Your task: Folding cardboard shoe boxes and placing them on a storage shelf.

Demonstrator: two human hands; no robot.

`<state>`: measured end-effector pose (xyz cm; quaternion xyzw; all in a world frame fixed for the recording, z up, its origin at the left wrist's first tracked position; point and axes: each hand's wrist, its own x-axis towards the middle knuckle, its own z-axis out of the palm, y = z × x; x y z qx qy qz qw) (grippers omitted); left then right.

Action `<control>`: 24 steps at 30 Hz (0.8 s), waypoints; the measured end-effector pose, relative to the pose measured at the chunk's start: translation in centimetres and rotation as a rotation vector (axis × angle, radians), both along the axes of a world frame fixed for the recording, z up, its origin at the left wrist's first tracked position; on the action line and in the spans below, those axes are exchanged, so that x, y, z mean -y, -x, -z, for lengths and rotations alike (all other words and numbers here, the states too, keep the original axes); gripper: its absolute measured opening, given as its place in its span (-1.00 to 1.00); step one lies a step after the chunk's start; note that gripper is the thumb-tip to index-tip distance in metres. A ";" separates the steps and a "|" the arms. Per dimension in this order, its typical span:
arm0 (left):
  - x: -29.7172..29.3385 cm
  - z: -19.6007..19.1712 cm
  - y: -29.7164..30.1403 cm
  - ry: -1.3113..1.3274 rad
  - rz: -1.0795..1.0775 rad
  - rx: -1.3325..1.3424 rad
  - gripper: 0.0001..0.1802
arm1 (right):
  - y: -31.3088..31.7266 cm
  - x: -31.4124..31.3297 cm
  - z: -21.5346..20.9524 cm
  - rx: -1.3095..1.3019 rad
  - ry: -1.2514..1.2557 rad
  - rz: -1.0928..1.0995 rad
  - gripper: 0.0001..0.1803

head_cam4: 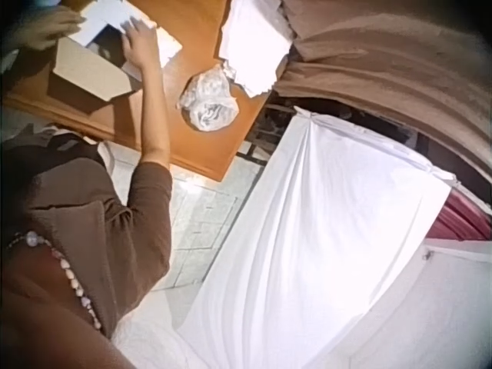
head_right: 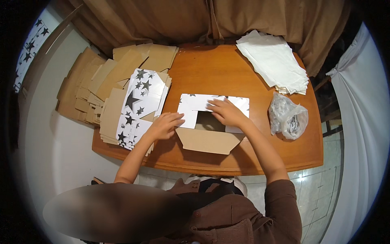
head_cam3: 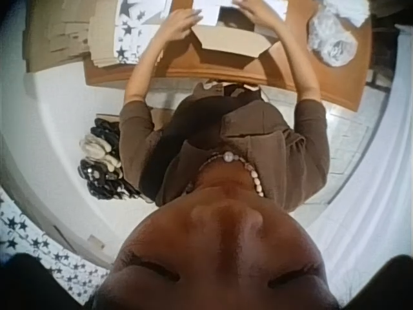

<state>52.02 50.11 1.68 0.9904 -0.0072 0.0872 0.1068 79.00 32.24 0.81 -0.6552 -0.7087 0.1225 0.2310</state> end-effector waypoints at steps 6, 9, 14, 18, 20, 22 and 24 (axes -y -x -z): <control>1.6 1.4 1.6 0.058 0.024 0.088 -0.63 | 1.3 10.1 -0.4 -0.122 -0.054 0.196 -0.59; 1.4 1.9 1.4 0.157 0.017 0.129 -0.68 | 2.6 12.2 -0.6 -0.098 -0.071 0.230 -0.58; 1.2 2.1 0.5 0.213 -0.030 0.207 -0.87 | 4.5 12.6 -0.1 -0.232 -0.118 0.381 -0.57; 2.3 2.0 -0.6 0.232 -0.111 0.310 -0.85 | 6.5 11.0 0.2 -0.234 -0.384 0.504 -0.51; 2.7 1.8 -1.0 0.245 -0.198 0.288 -0.78 | 6.6 10.6 1.0 -0.235 -0.388 0.506 -0.47; 2.9 2.2 -1.3 0.237 -0.242 0.284 -0.75 | 7.3 9.7 1.5 -0.031 -0.513 0.587 -0.44; 3.0 2.5 -1.5 0.229 -0.292 0.281 -0.71 | 7.7 9.0 2.0 -0.017 -0.581 0.590 -0.42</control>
